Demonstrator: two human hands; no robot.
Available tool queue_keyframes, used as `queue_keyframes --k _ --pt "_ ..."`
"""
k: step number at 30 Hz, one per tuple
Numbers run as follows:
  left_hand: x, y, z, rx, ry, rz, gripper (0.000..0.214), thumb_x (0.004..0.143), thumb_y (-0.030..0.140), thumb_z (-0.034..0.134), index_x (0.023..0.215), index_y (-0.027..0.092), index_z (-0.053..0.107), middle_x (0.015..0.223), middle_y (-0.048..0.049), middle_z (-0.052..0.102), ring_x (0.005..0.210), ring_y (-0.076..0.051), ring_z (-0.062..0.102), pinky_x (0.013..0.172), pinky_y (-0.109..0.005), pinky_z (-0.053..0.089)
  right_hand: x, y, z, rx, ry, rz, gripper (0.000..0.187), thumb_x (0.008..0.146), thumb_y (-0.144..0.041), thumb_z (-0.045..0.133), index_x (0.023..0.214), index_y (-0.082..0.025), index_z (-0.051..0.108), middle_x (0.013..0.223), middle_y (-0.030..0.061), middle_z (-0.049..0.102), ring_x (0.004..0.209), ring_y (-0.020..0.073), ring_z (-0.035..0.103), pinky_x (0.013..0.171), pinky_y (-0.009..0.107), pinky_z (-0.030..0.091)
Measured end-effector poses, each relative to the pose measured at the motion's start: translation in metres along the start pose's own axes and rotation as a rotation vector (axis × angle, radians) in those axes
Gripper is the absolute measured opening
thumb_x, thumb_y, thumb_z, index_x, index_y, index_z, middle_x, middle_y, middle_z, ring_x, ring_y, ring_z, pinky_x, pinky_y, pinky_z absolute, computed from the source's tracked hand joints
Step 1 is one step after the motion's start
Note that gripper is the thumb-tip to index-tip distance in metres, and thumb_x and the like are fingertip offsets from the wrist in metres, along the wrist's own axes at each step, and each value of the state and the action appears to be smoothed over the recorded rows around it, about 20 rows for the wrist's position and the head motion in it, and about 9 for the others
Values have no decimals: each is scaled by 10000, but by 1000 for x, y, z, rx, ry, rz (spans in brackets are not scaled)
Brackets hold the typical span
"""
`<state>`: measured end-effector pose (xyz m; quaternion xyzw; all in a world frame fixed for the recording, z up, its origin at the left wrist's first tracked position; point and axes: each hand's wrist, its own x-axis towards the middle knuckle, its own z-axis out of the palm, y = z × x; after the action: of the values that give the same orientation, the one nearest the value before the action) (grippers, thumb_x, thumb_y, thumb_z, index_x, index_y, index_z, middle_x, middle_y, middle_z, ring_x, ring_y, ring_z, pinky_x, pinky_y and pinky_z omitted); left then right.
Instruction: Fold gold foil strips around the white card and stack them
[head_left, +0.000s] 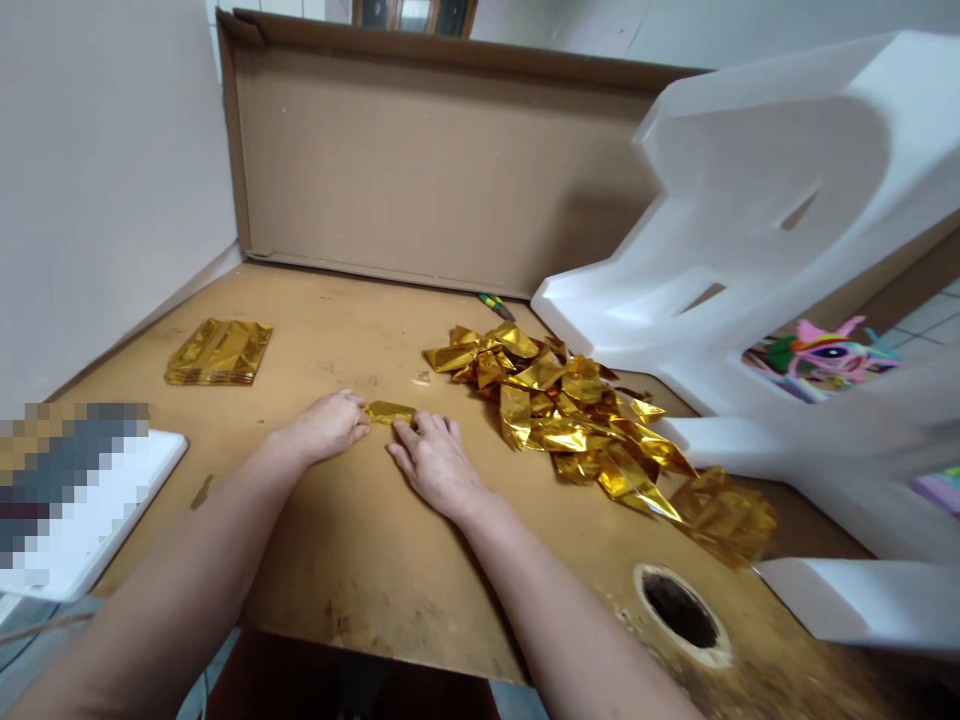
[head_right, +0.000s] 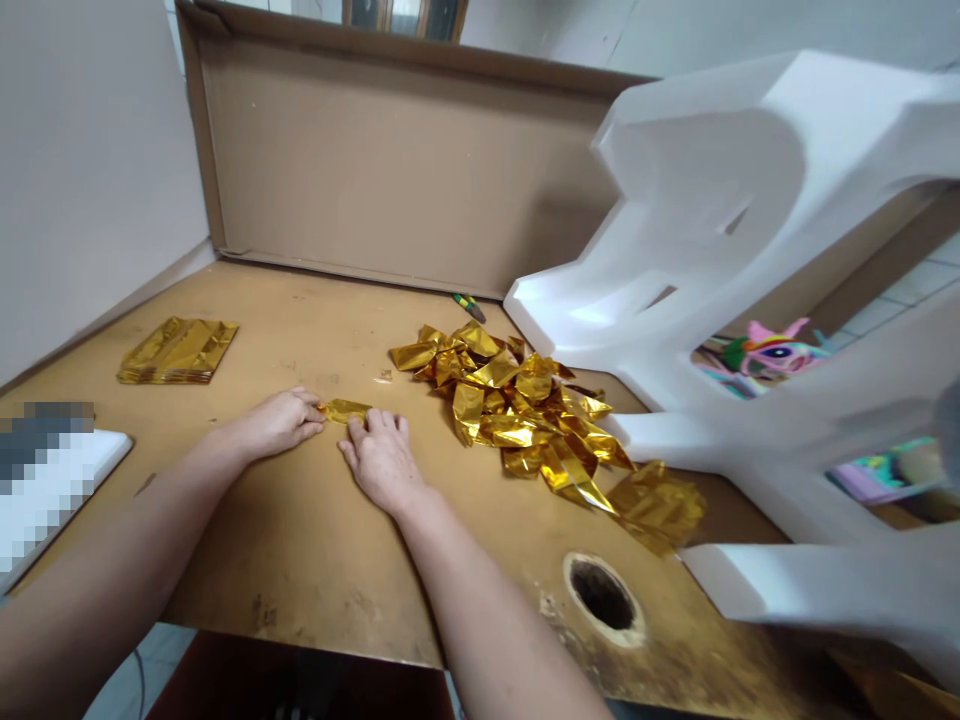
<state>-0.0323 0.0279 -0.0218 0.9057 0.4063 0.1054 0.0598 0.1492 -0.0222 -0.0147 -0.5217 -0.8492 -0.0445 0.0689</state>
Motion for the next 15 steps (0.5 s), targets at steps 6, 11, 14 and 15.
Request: queue_keyframes --k 6,11,14,15 --pt "0 0 0 2 4 -8 238 844 222 469 808 205 704 875 -52 646 873 -190 562 811 -299 453 7 -11 0 24 -41 -28 349 907 -365 409 1130 -159 582 952 112 545 933 223 449 794 351 307" --pt "-1 2 -3 11 -8 -4 249 848 198 458 794 187 701 906 -58 654 899 -196 562 840 -313 447 0 4 -11 29 -59 -5 298 920 -328 394 1013 -191 642 921 83 564 907 200 473 803 349 298" --pt "-1 3 -4 6 -19 -8 247 847 191 455 800 184 697 935 -60 654 920 -199 562 835 -312 449 -5 16 -19 34 -86 46 280 915 -312 410 959 -205 666 892 68 577 877 187 496 791 342 297" --pt "-1 3 -5 5 -20 -10 244 847 193 457 799 187 696 937 -57 654 918 -197 564 831 -310 451 -6 18 -21 37 -101 64 279 914 -304 414 931 -206 674 885 65 583 870 184 505 789 340 297"
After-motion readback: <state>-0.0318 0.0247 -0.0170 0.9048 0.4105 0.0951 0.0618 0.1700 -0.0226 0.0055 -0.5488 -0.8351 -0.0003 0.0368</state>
